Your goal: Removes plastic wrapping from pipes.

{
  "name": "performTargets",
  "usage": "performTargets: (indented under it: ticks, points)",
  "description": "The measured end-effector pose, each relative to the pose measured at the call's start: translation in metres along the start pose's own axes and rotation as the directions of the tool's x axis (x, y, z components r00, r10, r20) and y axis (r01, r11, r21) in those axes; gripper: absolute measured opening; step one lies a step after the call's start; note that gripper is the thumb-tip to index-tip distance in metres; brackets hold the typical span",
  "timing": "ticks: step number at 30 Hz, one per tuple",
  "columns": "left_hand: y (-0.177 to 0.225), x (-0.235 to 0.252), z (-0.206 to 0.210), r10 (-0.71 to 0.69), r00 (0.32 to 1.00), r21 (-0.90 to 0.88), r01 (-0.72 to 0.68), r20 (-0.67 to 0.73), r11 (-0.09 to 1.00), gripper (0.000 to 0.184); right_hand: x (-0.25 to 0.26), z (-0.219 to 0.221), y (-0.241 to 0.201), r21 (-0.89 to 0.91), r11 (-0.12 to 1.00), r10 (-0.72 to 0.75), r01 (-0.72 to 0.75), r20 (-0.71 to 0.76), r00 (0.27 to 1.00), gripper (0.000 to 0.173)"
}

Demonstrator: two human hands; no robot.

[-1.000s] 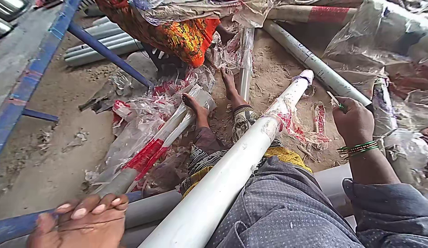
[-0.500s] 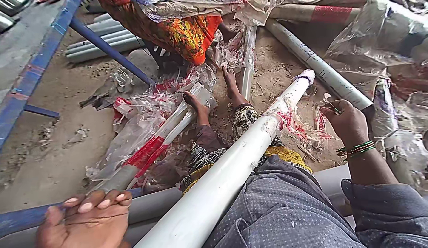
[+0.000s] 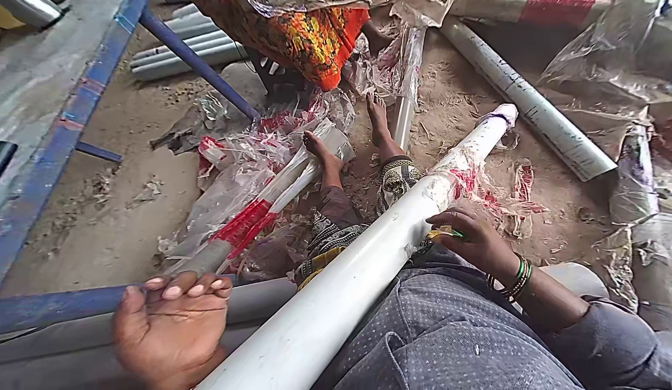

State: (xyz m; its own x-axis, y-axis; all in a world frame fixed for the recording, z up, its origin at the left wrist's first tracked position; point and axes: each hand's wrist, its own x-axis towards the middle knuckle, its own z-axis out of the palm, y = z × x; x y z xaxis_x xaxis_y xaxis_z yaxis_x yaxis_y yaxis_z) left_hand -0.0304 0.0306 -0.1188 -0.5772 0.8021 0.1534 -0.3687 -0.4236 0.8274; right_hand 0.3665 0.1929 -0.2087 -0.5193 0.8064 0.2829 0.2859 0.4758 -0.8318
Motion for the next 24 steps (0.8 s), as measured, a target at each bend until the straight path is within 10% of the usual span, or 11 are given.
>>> performTargets:
  ticks: [6,15,19,21,24]
  points:
    - [-0.001,0.002,-0.002,-0.047,0.996,0.01,0.048,-0.081,0.999,0.065,0.007,0.04,-0.019,-0.049,0.97,-0.235,0.237,0.047,0.971,0.018]
    - [0.004,0.008,-0.001,-0.012,0.993,0.059,0.02,-0.121,0.998,0.066,-0.008,0.021,-0.006,0.013,0.994,-0.11,0.112,-0.082,0.991,0.017]
    - [0.002,0.013,0.001,-0.012,0.975,0.072,0.028,-0.221,0.997,0.069,-0.006,-0.04,0.011,0.16,0.983,0.16,-0.092,-0.489,0.857,0.012]
    - [0.001,0.014,0.0,-0.02,0.97,0.046,0.032,-0.242,0.998,0.069,-0.007,-0.085,0.026,-0.048,0.93,0.262,-0.364,-0.606,0.751,0.023]
    - [0.0,0.016,0.002,-0.033,0.96,0.018,0.039,-0.279,0.999,0.066,-0.015,-0.137,0.051,-0.303,0.581,0.522,-0.756,-0.575,0.631,0.055]
